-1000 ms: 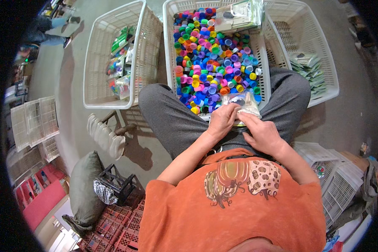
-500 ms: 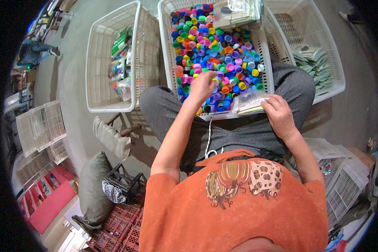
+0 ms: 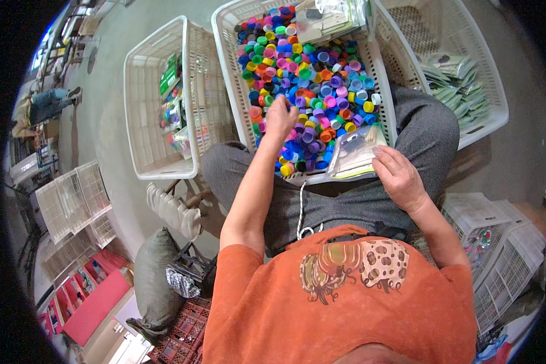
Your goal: The person sits cross-legged on the floor and sorts colorful plastic bottle caps from a large basket into small clear plastic bags. They pick caps one by one, place them into the bags, and occasionally set filled bags aside.
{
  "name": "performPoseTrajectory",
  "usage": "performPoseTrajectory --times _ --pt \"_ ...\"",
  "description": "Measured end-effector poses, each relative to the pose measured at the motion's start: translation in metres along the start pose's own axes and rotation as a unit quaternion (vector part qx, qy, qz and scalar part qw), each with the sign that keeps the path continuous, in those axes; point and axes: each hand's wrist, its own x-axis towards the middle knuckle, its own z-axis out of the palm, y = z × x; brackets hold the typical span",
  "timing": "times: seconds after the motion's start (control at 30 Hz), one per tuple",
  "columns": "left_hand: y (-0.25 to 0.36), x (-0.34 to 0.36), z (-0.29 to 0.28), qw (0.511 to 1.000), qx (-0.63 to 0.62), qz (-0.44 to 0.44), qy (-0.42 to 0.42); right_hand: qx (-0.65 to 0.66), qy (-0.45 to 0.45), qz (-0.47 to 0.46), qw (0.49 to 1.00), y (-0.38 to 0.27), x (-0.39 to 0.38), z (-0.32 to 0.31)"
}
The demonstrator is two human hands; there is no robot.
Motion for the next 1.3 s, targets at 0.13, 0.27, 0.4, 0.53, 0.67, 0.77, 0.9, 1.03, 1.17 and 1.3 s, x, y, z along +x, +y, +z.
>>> performPoseTrajectory --times 0.13,0.27,0.4,0.53,0.67,0.77,0.9,1.03,1.17,1.3 --pt "-0.017 0.037 -0.009 0.992 0.12 -0.04 0.012 0.012 0.013 -0.002 1.0 -0.001 0.007 0.0" --pt "-0.031 0.05 -0.004 0.948 0.291 -0.084 -0.097 0.028 0.011 -0.016 0.999 -0.002 0.013 0.0" --pt "-0.037 0.04 0.006 0.964 0.248 -0.04 -0.085 0.02 0.007 -0.01 1.0 -0.004 0.014 0.003" --pt "0.003 0.013 -0.028 0.987 0.127 -0.092 -0.02 0.027 0.009 0.001 1.0 -0.009 0.021 0.004" --pt "0.076 -0.035 -0.075 0.991 -0.091 0.05 0.082 0.032 0.01 0.01 0.999 -0.019 0.032 0.001" --pt "0.138 -0.098 -0.096 0.973 -0.102 0.163 0.124 0.042 0.005 0.013 0.999 -0.028 0.035 0.001" --pt "0.172 -0.133 -0.085 0.976 0.037 0.2 0.074 0.052 0.015 0.008 0.999 -0.033 0.04 0.007" --pt "0.178 -0.115 -0.089 0.948 -0.087 0.297 0.076 0.075 0.029 0.04 0.996 -0.029 0.036 0.006" --pt "0.134 -0.054 -0.073 0.974 -0.158 0.141 0.08 0.06 0.011 0.009 0.998 -0.017 0.02 -0.005" --pt "0.061 0.015 0.007 0.997 -0.022 0.067 0.02 0.063 0.028 0.0 0.998 -0.013 0.009 0.002"
